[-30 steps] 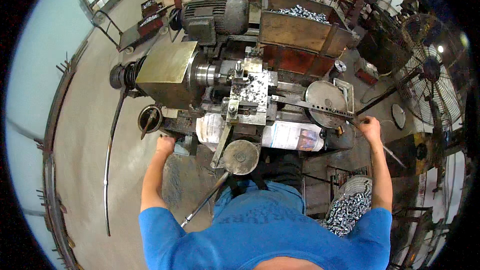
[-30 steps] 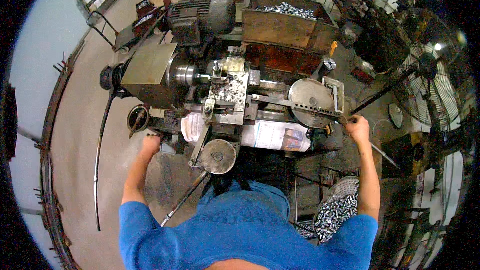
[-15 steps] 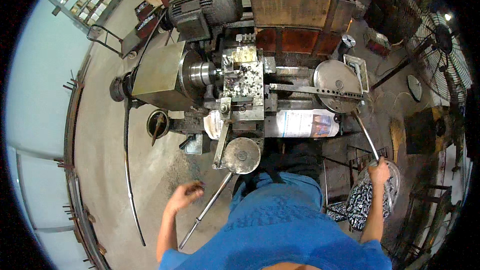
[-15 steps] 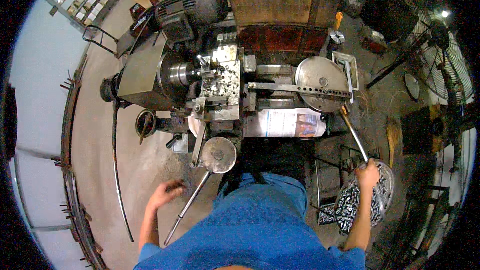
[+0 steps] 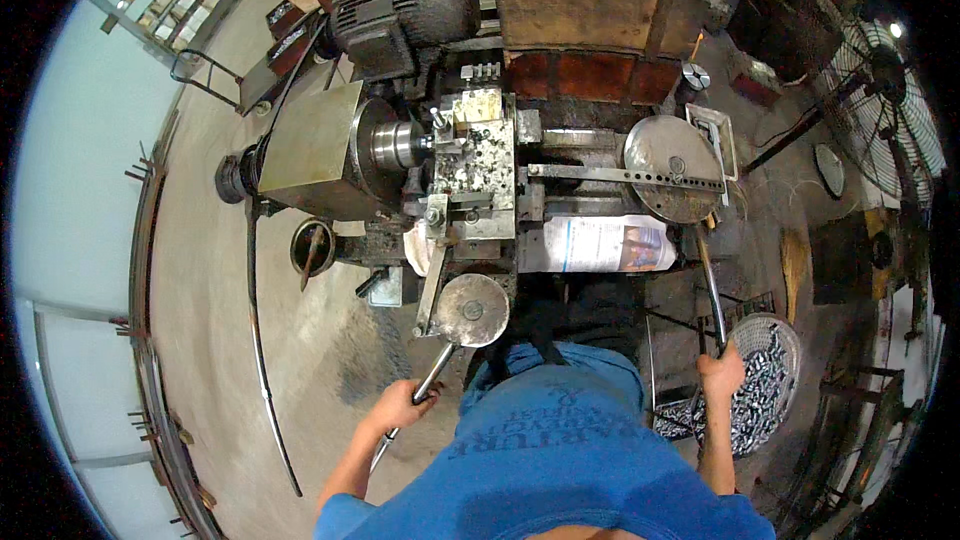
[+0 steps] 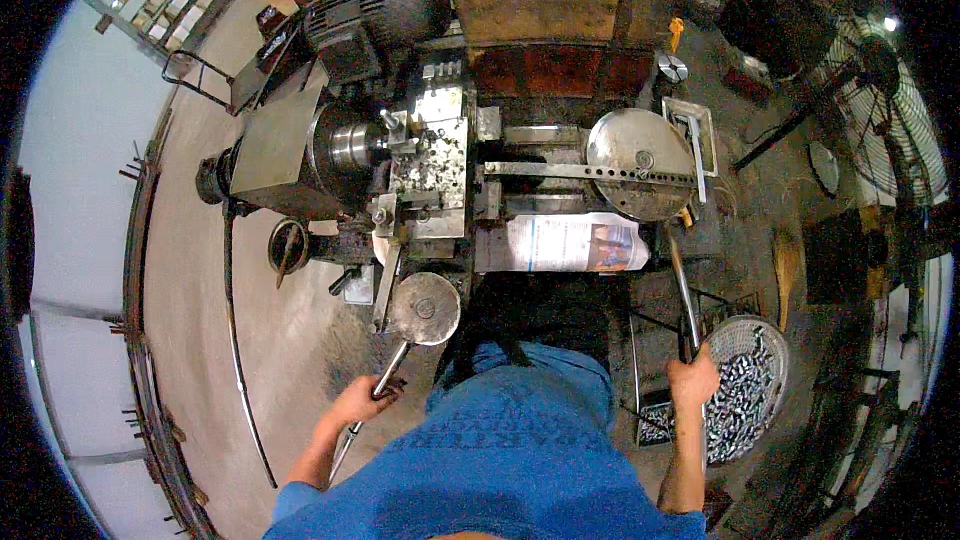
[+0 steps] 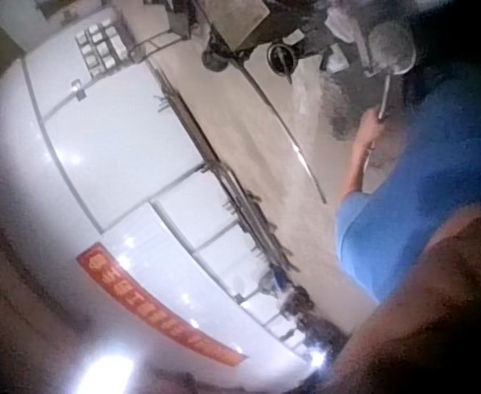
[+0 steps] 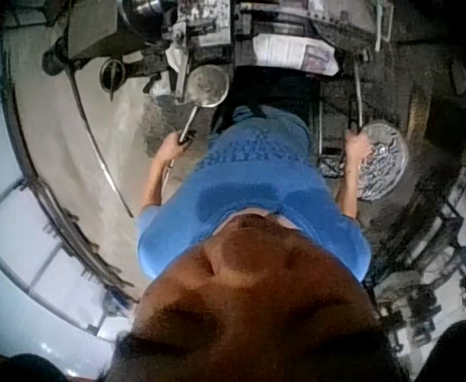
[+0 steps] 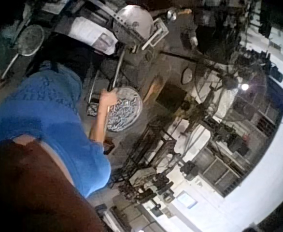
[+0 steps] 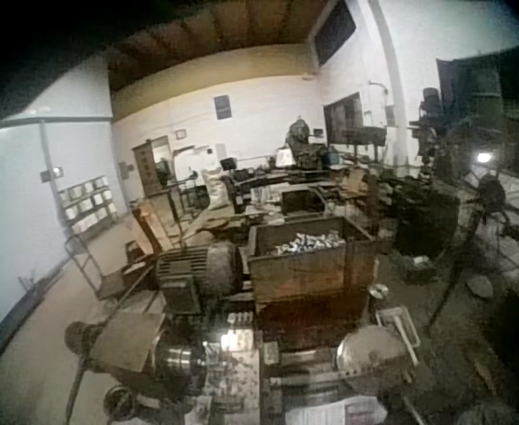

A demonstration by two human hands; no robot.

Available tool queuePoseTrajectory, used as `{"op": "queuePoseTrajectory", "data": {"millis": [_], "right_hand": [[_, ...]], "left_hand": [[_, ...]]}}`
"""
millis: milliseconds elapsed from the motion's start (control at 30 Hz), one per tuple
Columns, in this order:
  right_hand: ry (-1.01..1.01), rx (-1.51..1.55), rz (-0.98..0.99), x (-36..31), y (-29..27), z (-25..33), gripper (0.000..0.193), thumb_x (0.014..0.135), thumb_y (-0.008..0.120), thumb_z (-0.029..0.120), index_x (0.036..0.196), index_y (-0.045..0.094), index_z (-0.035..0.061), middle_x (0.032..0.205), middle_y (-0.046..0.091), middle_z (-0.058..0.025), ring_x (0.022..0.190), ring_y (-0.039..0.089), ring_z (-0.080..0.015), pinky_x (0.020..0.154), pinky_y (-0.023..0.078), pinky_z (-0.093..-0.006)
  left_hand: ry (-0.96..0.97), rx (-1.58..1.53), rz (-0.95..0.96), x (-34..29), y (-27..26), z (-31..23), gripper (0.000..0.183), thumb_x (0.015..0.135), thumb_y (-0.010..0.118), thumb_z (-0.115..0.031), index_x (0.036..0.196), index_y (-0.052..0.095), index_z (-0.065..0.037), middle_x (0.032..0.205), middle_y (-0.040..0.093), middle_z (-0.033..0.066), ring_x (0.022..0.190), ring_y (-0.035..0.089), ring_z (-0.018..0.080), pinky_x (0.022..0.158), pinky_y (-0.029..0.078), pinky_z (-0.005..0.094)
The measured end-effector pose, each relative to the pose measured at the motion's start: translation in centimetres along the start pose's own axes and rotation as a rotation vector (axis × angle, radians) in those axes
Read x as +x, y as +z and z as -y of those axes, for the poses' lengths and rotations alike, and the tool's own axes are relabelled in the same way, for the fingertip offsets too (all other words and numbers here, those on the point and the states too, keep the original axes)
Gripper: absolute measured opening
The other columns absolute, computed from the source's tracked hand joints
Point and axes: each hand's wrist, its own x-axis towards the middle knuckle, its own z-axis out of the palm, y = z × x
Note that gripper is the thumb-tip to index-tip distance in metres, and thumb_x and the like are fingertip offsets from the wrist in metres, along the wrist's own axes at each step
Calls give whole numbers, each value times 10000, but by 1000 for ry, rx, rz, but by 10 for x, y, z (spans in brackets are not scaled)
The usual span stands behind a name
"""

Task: The person operates a manual lathe machine to shape metal parts, using various handles to control the cutting tool and moving finished components into a wire bin.

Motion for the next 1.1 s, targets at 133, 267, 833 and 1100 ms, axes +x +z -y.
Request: {"op": "queuePoseTrajectory", "data": {"millis": [133,267,833,1100], "right_hand": [[19,-77,25,20,2,-12,436,611,624,333,953,554,72,794,614,-204,738,594,-390,645,470,-470],[-104,-260,-157,93,-3,-46,448,657,611,314,1024,571,60,795,620,-214,730,599,-396,636,476,-480],[-309,97,-272,113,43,13,695,550,645,167,1205,470,16,1256,433,-218,1140,403,-386,985,320,-446],[-317,310,-135,68,29,41,449,572,612,152,996,613,2,972,613,-186,929,567,-356,829,445,-399]], "left_hand": [[-113,-2,52,-4,0,7,271,758,636,-233,984,632,-83,831,644,123,760,620,239,695,467,350],[-91,-89,203,-6,-16,5,395,745,678,-270,1050,598,-33,863,650,93,792,603,191,723,463,334],[-235,759,-595,182,-119,177,410,792,561,-435,878,599,-35,774,626,175,719,612,347,624,490,438],[-303,493,-677,193,-84,191,353,767,583,-391,805,595,-40,846,633,195,771,617,375,694,497,459]]}}
